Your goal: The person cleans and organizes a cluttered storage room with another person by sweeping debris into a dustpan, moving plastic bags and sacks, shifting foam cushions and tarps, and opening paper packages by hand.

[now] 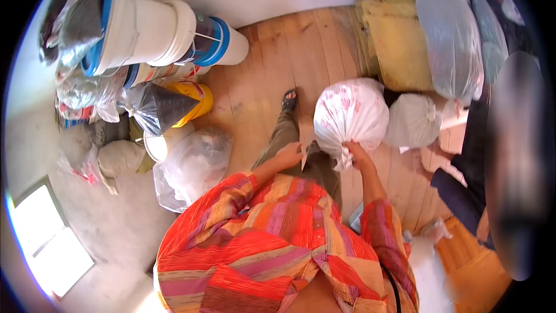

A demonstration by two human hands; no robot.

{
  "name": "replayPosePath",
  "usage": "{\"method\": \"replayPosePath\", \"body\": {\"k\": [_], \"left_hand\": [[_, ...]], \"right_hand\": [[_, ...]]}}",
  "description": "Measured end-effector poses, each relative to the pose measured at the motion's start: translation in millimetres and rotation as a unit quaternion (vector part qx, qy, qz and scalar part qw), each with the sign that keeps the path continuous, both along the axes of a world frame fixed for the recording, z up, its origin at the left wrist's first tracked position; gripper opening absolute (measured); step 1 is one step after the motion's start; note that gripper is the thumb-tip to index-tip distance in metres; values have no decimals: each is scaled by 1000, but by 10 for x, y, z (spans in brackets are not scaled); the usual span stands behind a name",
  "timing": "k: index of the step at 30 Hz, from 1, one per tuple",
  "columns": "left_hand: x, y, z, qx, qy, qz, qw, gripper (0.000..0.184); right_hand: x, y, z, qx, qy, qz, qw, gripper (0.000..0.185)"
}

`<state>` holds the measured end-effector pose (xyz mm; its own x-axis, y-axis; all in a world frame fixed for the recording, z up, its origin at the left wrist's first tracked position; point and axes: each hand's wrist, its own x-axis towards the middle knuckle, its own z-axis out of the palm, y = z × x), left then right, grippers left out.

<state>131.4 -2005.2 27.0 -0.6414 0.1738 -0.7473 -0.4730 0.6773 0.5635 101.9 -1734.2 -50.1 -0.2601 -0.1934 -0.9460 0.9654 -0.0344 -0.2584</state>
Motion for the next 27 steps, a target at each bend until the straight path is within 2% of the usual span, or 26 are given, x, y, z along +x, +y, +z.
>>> {"method": "replayPosePath", "body": {"k": [2, 3, 4, 5, 6, 8, 12, 15, 17, 21, 23, 25, 27], "left_hand": [[75, -272, -102, 15, -7, 69, 997, 42], [171, -427, -355, 22, -41, 147, 988, 41], [223, -487, -505, 31, -80, 222, 971, 41], [220, -488, -526, 38, -84, 230, 969, 41], [183, -531, -540, 41, -90, 243, 965, 41], [45, -671, -579, 50, -94, 255, 961, 41], [-432, -995, -604, 82, -105, 188, 973, 43], [-722, -1358, -588, 101, -145, 184, 967, 46], [-893, -1564, -615, 133, -114, 255, 951, 46], [-1061, -1881, -655, 130, -78, 237, 960, 46], [-1013, -2035, -971, 104, -44, 342, 933, 46], [-1239, -2259, -575, 68, -58, 334, 939, 46], [-1296, -2459, -453, 51, -33, 461, 885, 42]], "right_hand": [[-42, 77, 334, 3, 20, -57, 998, 19], [-152, 47, 629, 8, 24, -46, 999, 19], [-257, -12, 1000, -28, 24, -93, 995, 18], [-326, -70, 1314, -63, 21, -139, 988, 18], [-379, -148, 1544, -57, 19, -133, 989, 18], [-515, -371, 1842, -27, 64, -200, 977, 17], [-809, -746, 2178, -61, 60, -180, 980, 18], [-750, -1053, 2187, -50, 21, -157, 986, 17], [-677, -1302, 2204, -36, 13, -150, 988, 18], [-611, -1724, 2231, 35, 27, -162, 986, 27], [-787, -1883, 2128, -18, 59, -171, 983, 23], [-1278, -2264, 2204, -27, 96, -198, 975, 19], [-1743, -2527, 2095, -97, 131, -227, 960, 17]]}}
